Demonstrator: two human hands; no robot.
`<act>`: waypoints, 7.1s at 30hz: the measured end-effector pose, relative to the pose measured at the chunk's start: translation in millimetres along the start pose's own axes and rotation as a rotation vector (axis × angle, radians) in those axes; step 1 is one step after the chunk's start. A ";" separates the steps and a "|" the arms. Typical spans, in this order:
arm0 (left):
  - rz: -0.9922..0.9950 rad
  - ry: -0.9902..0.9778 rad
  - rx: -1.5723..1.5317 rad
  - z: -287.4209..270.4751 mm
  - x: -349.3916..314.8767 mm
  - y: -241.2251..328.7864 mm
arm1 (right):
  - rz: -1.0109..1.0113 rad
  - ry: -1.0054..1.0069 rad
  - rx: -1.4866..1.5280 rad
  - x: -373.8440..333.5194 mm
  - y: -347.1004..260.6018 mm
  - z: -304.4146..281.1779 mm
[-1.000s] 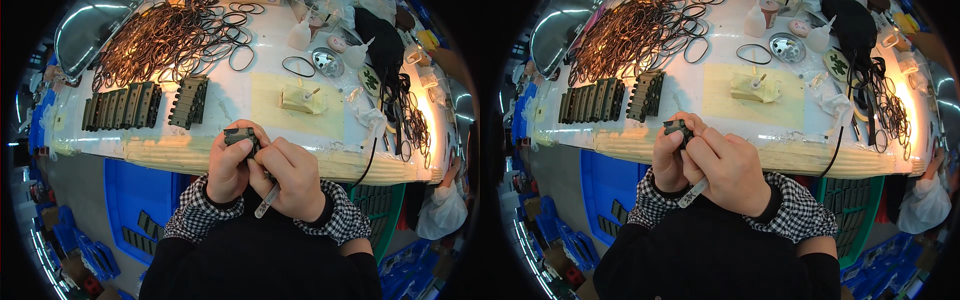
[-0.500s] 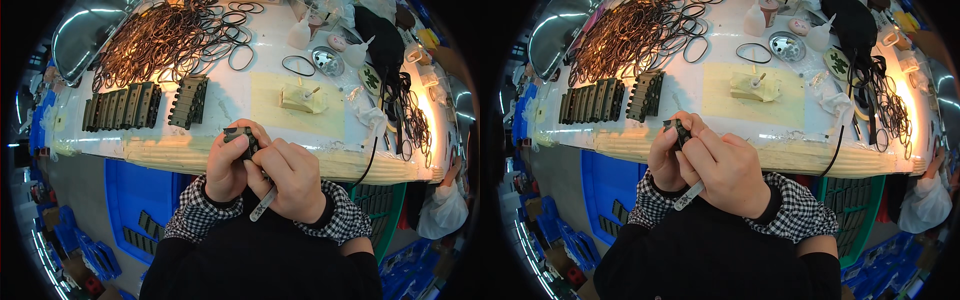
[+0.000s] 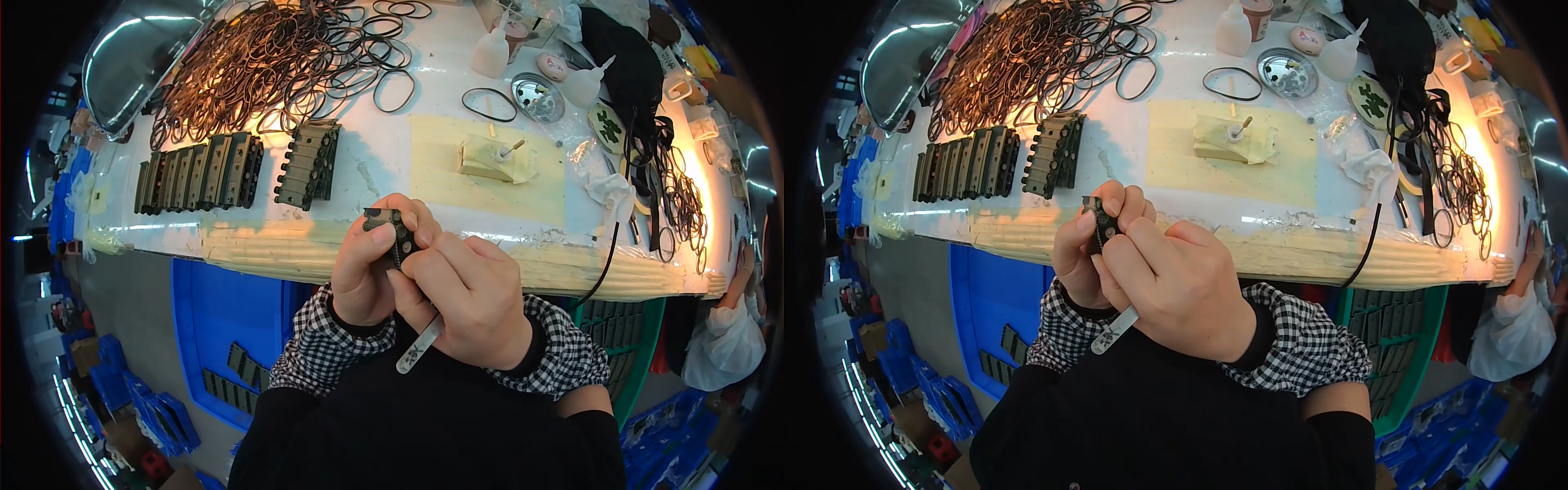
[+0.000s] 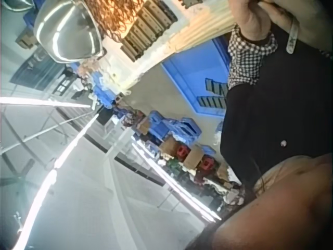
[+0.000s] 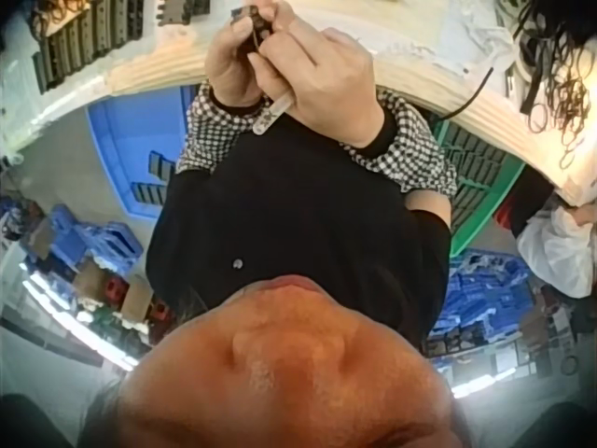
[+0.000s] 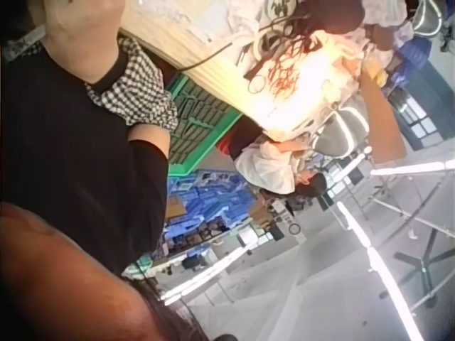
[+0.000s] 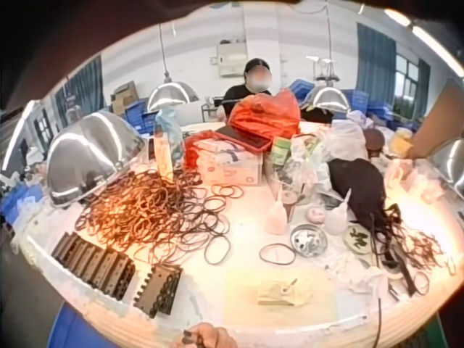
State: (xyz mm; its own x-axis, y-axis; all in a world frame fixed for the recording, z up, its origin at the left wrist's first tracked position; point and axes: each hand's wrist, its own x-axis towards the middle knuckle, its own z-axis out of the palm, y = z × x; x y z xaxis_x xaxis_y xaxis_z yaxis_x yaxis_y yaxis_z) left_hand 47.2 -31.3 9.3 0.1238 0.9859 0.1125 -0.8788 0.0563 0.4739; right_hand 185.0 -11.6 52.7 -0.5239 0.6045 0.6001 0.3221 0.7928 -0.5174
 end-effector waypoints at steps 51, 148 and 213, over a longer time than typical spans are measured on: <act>0.168 0.456 0.370 -12.5 31.7 2.7 | -0.001 -0.069 -0.037 -29.2 59.5 -3.4; 0.283 0.431 0.215 -27.3 34.8 3.6 | 0.002 0.039 -0.284 -20.1 45.6 24.7; 0.008 0.153 0.201 15.7 8.8 16.5 | 0.144 -0.055 0.224 -28.3 28.8 -3.9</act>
State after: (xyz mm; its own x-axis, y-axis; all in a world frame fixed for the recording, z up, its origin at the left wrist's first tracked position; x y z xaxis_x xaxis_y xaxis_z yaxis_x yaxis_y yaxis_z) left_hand 41.0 -24.1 31.8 0.0320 0.9994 -0.0095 -0.7684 0.0307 0.6392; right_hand 212.2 -5.6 23.3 -0.5296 0.7000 0.4791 0.2173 0.6579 -0.7211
